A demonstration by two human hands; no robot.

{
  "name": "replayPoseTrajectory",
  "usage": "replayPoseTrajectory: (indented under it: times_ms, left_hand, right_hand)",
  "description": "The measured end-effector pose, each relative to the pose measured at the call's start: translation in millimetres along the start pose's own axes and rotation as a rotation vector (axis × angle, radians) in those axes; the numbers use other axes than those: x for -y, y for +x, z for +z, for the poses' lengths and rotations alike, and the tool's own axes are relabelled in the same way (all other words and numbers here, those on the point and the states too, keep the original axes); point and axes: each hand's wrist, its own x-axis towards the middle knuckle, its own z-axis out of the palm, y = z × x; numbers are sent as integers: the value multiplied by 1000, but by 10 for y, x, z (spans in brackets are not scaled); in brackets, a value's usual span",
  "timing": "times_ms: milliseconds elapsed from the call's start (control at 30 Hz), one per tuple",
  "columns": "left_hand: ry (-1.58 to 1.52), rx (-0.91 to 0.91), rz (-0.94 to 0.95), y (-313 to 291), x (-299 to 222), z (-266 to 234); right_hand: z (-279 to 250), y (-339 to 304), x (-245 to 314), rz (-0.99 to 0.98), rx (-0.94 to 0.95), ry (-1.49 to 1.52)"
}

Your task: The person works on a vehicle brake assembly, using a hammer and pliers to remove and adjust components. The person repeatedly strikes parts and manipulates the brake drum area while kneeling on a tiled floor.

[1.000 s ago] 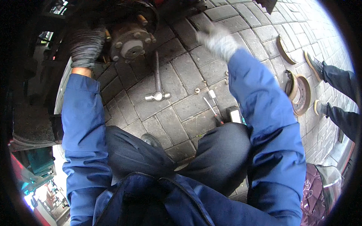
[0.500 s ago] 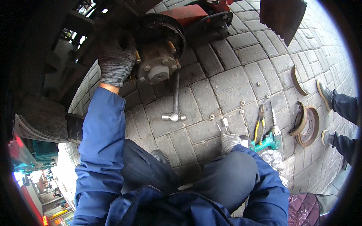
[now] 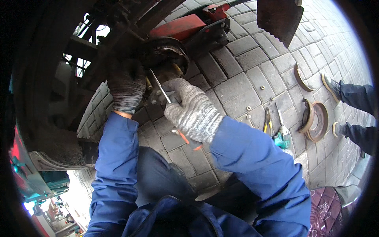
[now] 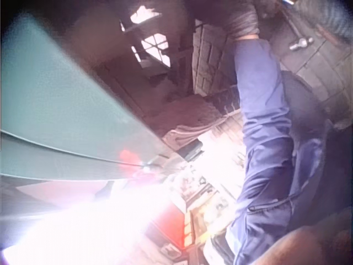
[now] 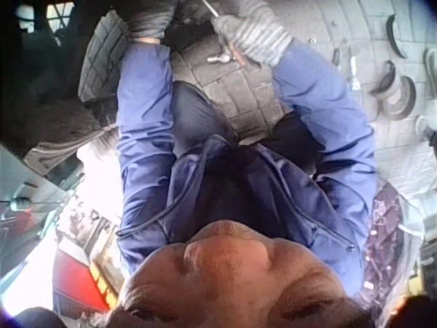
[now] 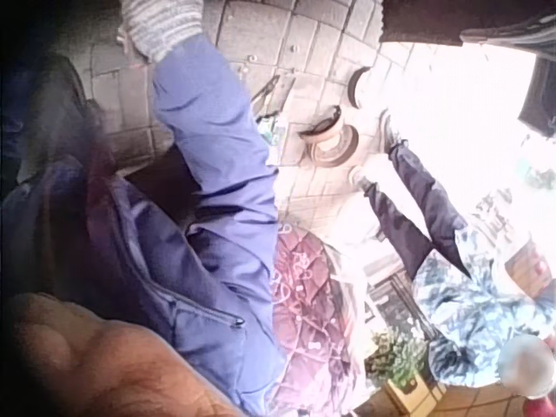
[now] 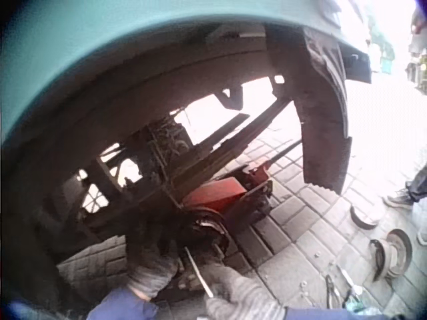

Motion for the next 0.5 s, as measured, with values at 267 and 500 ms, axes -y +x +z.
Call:
replayPoseTrajectory:
  times_ms: [267,500]
  left_hand:
    - [-101,15,46,35,67,-10]
    - [-275,72,134,80,194,-23]
  right_hand:
    - [436,56,334,462,-280,386]
    - [1048,244,43,447,-634,68]
